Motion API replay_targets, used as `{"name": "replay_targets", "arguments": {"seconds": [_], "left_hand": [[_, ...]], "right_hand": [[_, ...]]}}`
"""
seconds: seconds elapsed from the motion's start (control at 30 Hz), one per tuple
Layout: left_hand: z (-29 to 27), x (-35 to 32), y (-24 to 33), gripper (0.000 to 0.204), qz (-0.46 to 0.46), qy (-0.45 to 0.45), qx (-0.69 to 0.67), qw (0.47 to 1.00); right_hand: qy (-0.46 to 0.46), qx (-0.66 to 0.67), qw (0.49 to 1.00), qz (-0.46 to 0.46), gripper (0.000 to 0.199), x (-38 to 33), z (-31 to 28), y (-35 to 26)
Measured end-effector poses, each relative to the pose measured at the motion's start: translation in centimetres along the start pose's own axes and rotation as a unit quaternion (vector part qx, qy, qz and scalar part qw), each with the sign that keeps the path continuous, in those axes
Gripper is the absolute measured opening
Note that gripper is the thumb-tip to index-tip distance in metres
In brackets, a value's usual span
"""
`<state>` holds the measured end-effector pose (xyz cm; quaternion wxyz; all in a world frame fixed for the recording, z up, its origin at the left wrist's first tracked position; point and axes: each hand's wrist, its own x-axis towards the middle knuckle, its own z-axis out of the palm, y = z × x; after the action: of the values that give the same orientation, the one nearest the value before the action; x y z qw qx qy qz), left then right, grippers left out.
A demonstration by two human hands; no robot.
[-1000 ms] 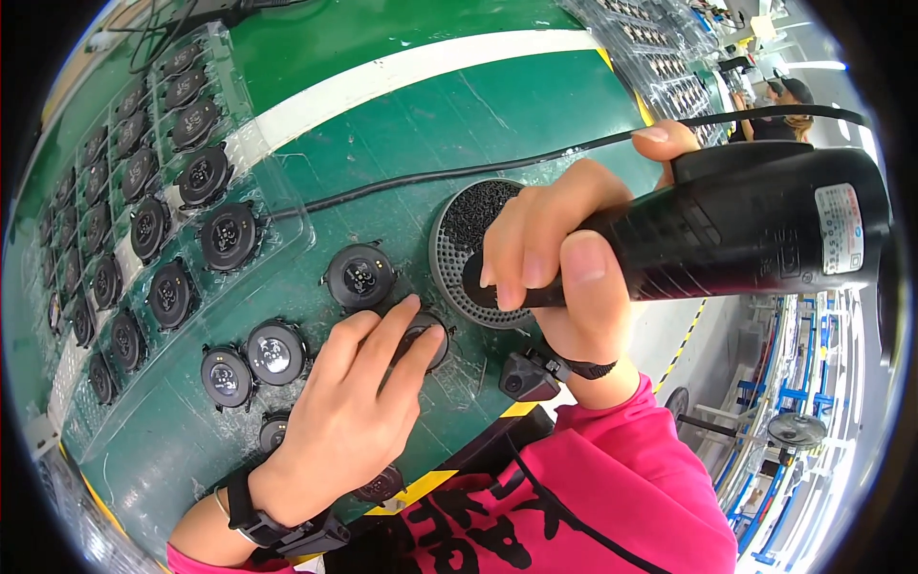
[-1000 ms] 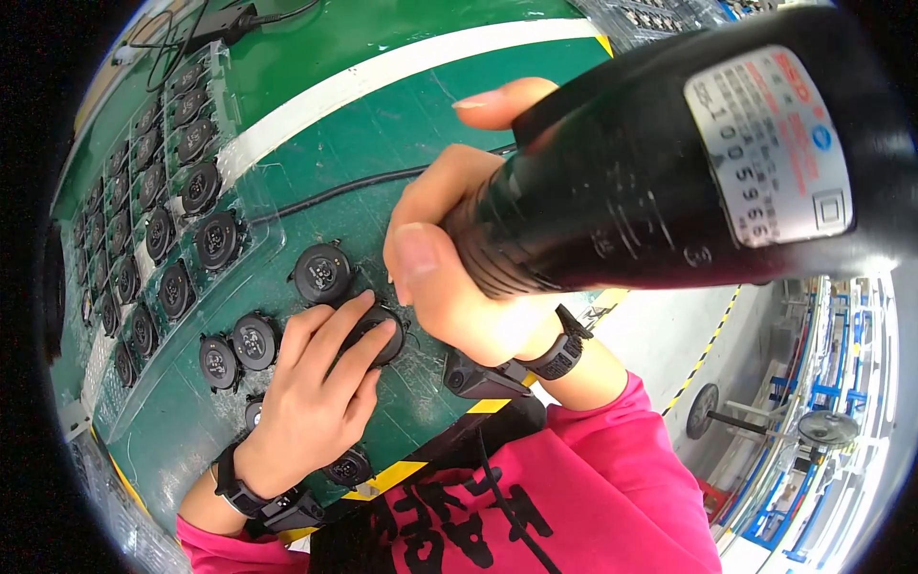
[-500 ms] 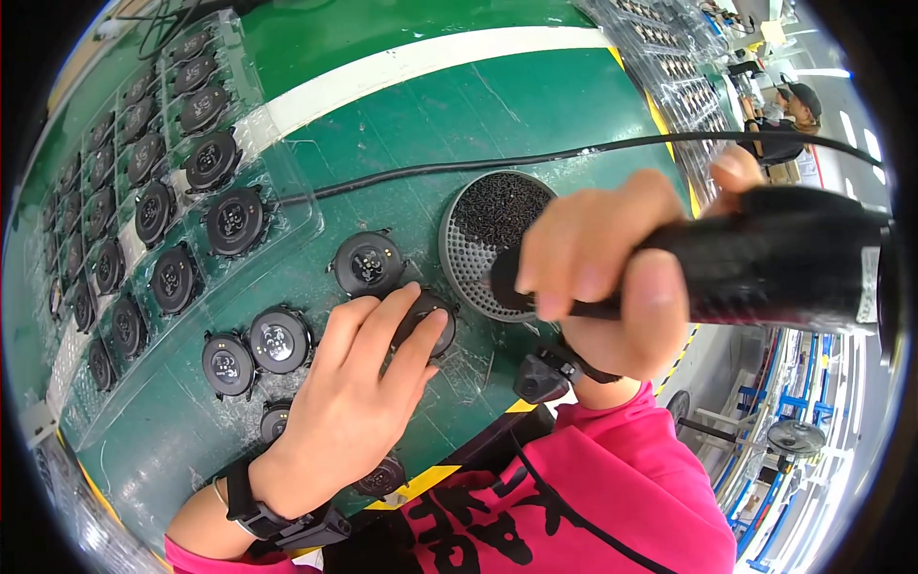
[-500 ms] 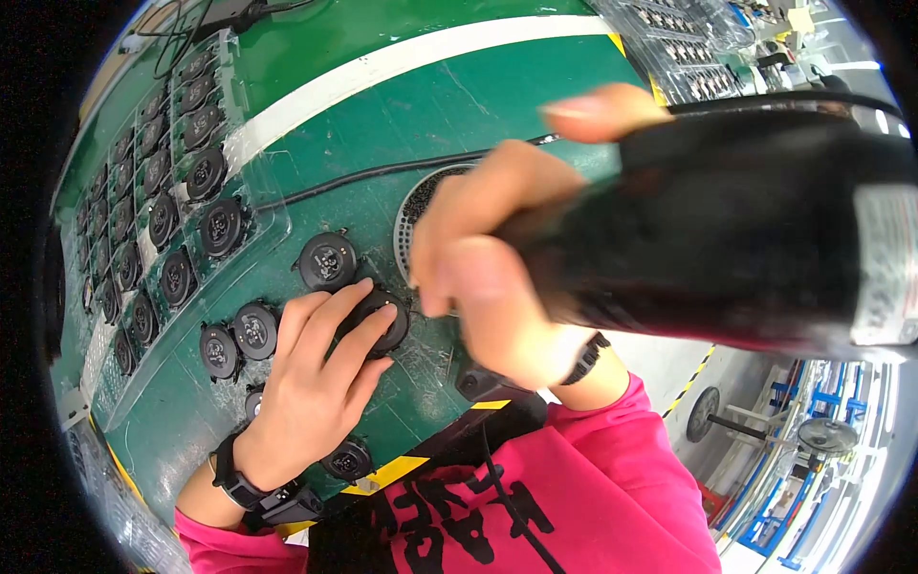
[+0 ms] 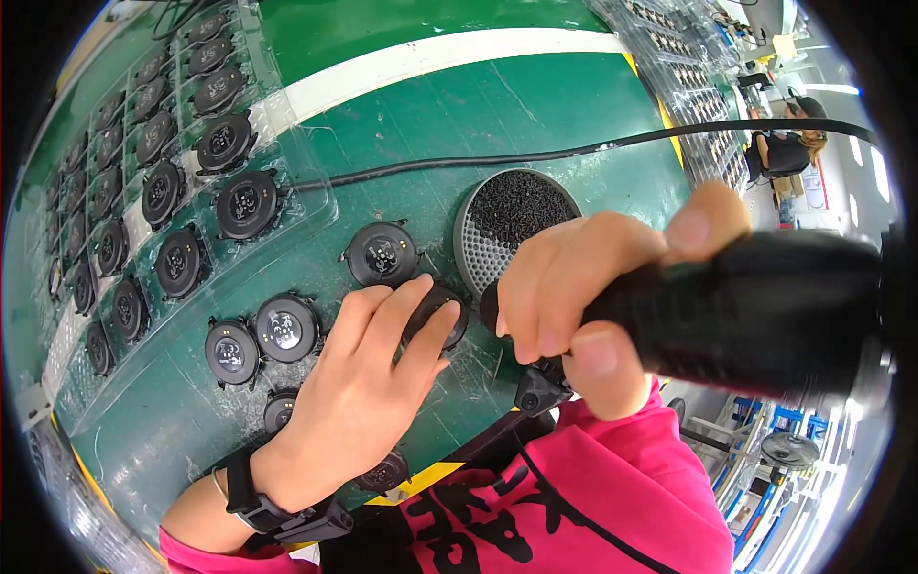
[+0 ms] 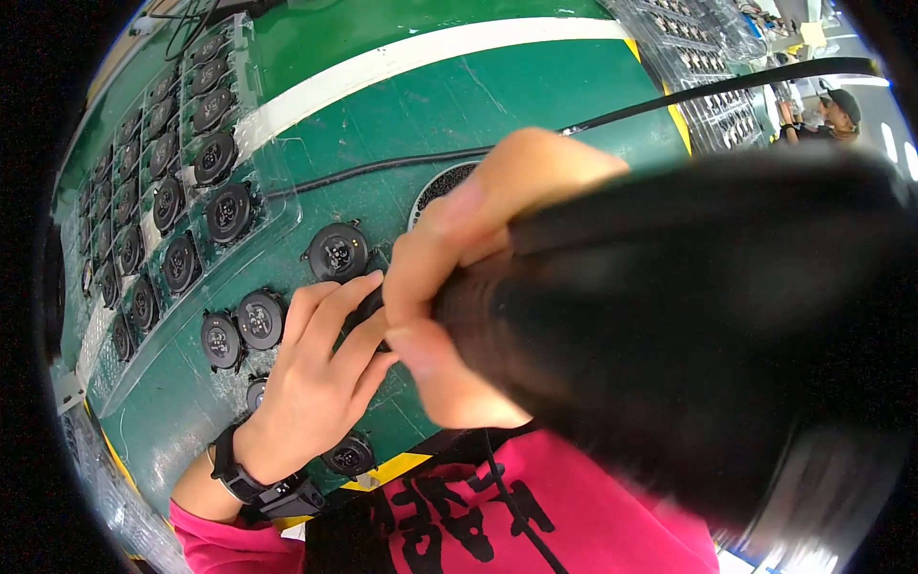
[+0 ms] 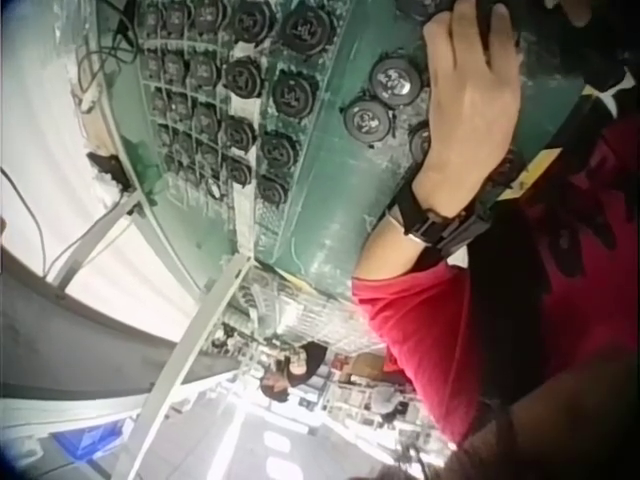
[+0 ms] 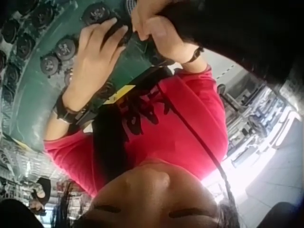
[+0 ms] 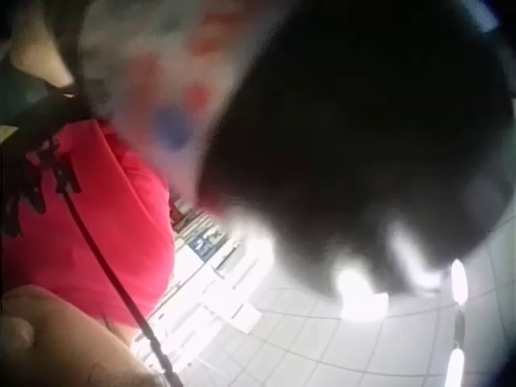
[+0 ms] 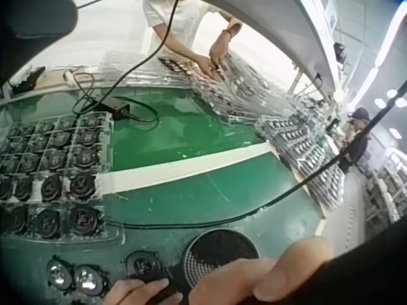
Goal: Fastening screws into electronic components using an electric screwdriver at an assembly station.
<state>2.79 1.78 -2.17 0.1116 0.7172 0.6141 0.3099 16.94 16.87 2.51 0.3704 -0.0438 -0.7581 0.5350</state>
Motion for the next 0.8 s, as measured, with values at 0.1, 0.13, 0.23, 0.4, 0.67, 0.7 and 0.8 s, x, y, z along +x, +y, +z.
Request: {"name": "replay_targets", "arguments": {"seconds": [0.1, 0.13, 0.23, 0.4, 0.67, 0.7, 0.8], "left_hand": [[-0.1, 0.1, -0.2, 0.048, 0.015, 0.0, 0.001, 1.0], [-0.1, 0.0, -0.2, 0.048, 0.013, 0.002, 0.001, 1.0], [0.0, -0.1, -0.1, 0.046, 0.009, 0.002, -0.006, 1.0], [-0.1, -0.3, -0.1, 0.045, 0.011, 0.006, -0.009, 1.0], [0.0, -0.1, 0.0, 0.044, 0.011, 0.013, -0.009, 1.0], [0.0, -0.1, 0.0, 0.043, 0.009, 0.012, -0.01, 1.0], [0.0, -0.2, 0.0, 0.042, -0.003, 0.012, -0.01, 1.0]], "right_hand": [[-0.097, 0.028, 0.995, -0.022, 0.053, 0.3, -0.3, -0.3], [-0.1, 0.029, 0.994, -0.022, 0.053, 0.4, -0.4, -0.3], [-0.083, 0.015, 0.996, 0.005, 0.05, 0.3, -0.5, -0.2], [-0.098, 0.014, 0.995, -0.017, 0.055, 0.4, 0.2, -0.2], [0.069, 0.102, 0.992, 0.031, 0.068, 0.0, 1.8, -0.3], [0.048, 0.095, 0.994, 0.031, 0.067, -0.1, 1.5, -0.3], [0.003, 0.085, 0.996, 0.031, 0.065, -0.2, 1.3, -0.1]]}}
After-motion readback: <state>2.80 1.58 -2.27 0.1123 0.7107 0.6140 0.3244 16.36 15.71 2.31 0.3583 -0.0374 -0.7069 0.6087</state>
